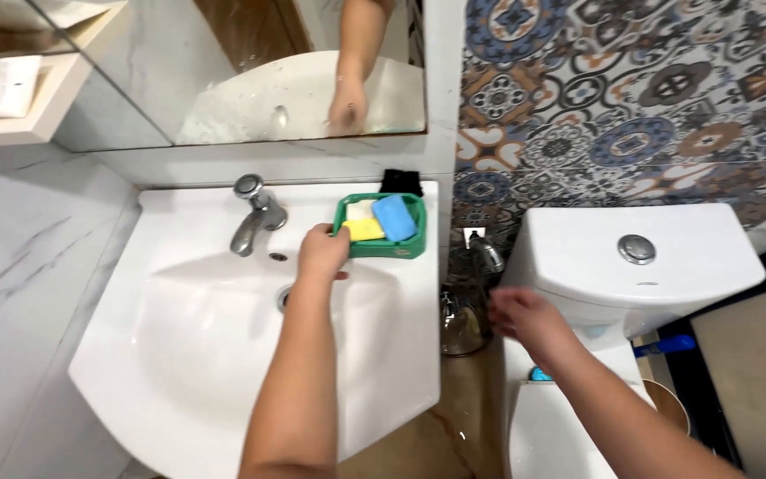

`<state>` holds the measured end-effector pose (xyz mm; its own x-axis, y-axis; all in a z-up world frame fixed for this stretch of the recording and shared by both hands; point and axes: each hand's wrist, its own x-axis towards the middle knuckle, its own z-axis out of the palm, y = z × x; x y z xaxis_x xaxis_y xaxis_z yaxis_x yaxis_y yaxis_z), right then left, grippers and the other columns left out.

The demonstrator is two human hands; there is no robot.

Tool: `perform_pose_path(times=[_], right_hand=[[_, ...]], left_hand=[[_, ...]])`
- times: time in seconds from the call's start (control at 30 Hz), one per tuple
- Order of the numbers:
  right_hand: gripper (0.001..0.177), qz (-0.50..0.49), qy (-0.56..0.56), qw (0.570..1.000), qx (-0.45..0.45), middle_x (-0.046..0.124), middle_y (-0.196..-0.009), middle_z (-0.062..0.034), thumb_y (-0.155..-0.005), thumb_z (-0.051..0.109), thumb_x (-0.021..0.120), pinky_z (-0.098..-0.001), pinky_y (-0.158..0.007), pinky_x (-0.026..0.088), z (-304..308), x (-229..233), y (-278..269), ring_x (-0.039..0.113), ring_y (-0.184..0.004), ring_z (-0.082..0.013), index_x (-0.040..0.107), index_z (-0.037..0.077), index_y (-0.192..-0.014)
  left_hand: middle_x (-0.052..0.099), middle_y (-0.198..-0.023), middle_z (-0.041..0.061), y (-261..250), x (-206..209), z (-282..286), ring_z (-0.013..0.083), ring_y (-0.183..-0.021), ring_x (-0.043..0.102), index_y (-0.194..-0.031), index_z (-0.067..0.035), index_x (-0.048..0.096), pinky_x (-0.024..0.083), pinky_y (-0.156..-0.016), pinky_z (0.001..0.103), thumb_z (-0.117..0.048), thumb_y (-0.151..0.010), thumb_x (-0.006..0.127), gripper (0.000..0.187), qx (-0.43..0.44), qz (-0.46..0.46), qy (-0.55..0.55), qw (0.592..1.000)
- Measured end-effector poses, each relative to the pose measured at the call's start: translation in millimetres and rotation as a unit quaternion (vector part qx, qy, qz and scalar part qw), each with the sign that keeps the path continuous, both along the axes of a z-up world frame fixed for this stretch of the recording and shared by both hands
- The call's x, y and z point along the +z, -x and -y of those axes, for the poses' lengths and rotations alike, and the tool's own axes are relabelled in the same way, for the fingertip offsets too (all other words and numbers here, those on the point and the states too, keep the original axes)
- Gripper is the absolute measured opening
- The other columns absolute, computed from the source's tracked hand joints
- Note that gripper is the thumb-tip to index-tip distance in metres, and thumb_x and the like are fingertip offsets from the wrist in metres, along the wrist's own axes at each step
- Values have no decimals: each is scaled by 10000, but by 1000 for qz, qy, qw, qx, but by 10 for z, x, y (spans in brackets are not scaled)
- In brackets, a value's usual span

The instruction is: The person is cleaning the bathroom by rinsing the shower door with a bidet sprayer and scrubbing the sink and toilet with a sponge.

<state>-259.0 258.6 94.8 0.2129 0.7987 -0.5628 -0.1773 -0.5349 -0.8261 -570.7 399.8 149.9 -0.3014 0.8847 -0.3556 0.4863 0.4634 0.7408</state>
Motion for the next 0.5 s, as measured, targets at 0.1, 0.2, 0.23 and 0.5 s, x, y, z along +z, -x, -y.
perform_pose_path(times=[0.1, 0.2, 0.23, 0.5], right_hand=[[435, 26, -54, 997, 45, 669, -1141, -189, -953, 151, 687, -481, -859, 604, -354, 52, 280, 675, -1028, -314, 613, -29, -1343], [581, 30, -74, 995, 63, 607, -1223, -161, -931, 206, 729, -483, -866, 602, -550, 207, 514, 621, -1082, -276, 529, 18, -1443], [680, 29, -78, 994, 69, 546, -1284, -142, -922, 235, 745, -477, -869, 603, -600, 260, 581, 580, -1118, -252, 458, 40, -1507], [888, -48, -96, 989, 101, 513, -1441, -202, -931, 293, 746, -461, -855, 608, -546, 131, 712, 606, -1249, -333, 238, 78, -1627]], left_hand=[[703, -1060, 208, 33, -163, 2, 366, -773, 741, -1313, -22, 638, 655, -414, 434, -282, -965, 542, 444, 23, 38, -47, 998], [727, -980, 188, -35, -132, 240, 371, -814, 738, -1233, -24, 693, 648, -573, 457, -255, -945, 527, 405, 11, -23, -75, 997], [747, -945, 165, -77, -116, 340, 378, -941, 736, -1179, -28, 735, 649, -762, 512, -261, -921, 546, 396, -3, -82, -95, 992], [733, -998, 224, -122, -315, 670, 442, -1037, 695, -1126, -17, 756, 566, -911, 560, -225, -937, 550, 348, -18, -181, -167, 969]])
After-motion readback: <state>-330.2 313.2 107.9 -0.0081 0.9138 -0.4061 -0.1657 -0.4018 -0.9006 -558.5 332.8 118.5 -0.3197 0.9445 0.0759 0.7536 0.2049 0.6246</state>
